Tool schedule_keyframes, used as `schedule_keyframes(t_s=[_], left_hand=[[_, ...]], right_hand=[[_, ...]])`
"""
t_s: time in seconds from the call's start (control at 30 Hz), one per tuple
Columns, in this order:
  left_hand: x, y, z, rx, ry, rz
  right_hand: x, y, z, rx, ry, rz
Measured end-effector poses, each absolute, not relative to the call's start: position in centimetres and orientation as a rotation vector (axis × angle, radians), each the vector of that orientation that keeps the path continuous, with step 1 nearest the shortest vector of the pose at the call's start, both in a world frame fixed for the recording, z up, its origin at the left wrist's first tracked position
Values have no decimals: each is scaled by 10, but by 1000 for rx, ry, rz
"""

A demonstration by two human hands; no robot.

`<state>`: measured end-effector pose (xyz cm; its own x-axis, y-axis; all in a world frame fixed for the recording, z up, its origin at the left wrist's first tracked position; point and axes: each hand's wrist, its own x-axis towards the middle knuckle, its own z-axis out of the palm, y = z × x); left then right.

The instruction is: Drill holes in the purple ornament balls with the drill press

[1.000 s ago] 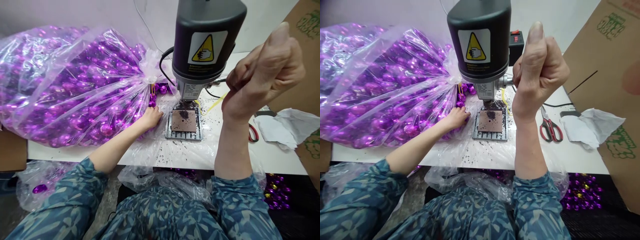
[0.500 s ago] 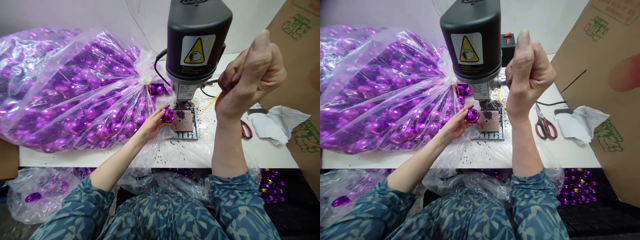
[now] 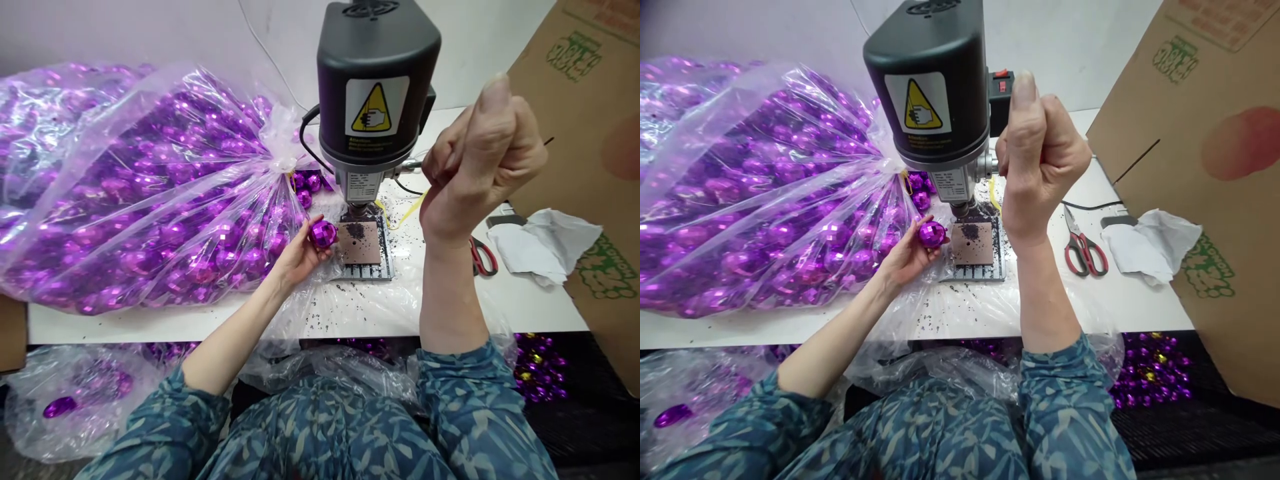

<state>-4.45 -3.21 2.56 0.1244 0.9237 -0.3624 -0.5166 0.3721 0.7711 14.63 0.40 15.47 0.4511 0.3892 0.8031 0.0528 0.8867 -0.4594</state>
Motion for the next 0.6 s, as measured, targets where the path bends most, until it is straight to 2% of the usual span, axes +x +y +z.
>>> schedule_keyframes(t_s=[0.13, 0.23, 0.43, 0.6], left_hand=[[-46, -40, 28, 545, 860, 993], [-45, -42, 21, 654, 858, 1021], [-35, -38, 6, 1123, 1050, 1135], [-26, -29, 6, 1381, 1191, 1018]], right_hand=[[147, 3, 153, -492, -1094, 212], [147, 3, 154, -510, -1097, 207], [145, 4, 154, -593, -1101, 158], [147, 7, 150, -597, -1099, 179]])
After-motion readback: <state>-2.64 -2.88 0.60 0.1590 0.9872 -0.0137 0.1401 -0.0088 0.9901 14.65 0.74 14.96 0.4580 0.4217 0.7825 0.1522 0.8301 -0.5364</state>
